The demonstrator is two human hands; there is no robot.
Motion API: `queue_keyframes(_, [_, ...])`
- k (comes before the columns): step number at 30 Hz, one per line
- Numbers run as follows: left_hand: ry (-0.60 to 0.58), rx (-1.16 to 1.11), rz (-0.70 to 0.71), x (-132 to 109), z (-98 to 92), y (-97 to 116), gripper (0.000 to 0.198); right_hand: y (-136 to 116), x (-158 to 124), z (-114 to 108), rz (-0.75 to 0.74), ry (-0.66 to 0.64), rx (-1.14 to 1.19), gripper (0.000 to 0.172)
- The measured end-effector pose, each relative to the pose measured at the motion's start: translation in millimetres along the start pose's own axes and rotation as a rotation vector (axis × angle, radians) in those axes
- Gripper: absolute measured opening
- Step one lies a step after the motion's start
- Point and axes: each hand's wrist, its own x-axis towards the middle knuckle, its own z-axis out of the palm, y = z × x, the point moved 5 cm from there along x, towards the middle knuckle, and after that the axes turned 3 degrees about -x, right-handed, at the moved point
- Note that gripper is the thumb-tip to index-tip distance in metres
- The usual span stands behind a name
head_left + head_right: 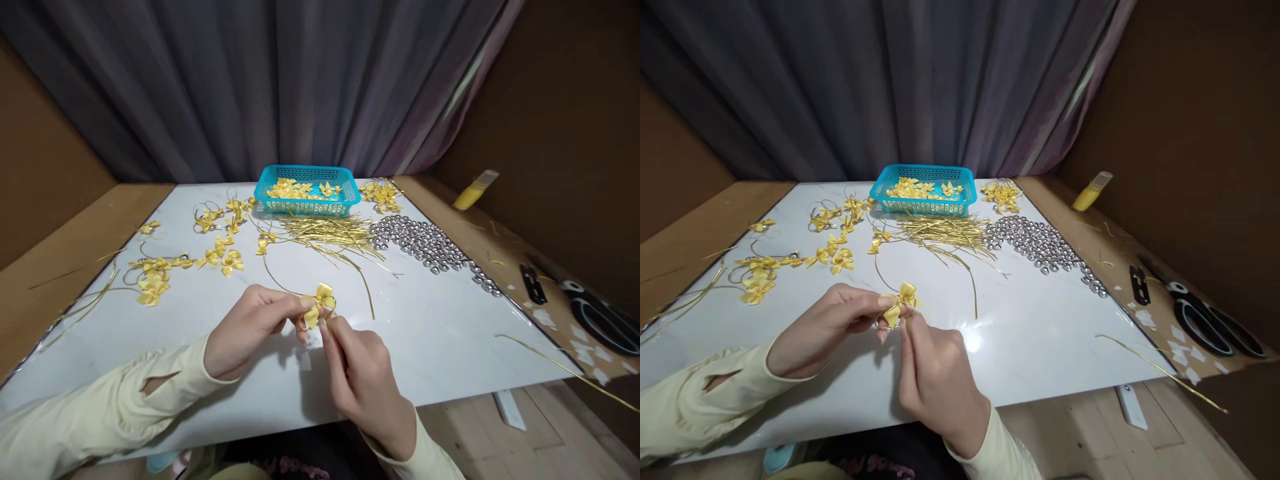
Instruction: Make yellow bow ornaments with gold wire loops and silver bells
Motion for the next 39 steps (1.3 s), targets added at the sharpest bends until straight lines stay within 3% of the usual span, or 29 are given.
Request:
queue_keyframes(16, [0.087,0.081,0.164,-8,0.4,8,0.033,0,2,0,0.002,0.017,0.053,0.018])
queue_keyframes(26, [0.011,0.051,0.175,-8,5.3,14,0.034,3,2,-2,-0.124,0.121,0.012,0.019])
queue_keyframes(39, [-0.057,0.149,0.174,-6,4.0,19,0.034,5,1,-3,-0.05,0.092,0.032,0.016])
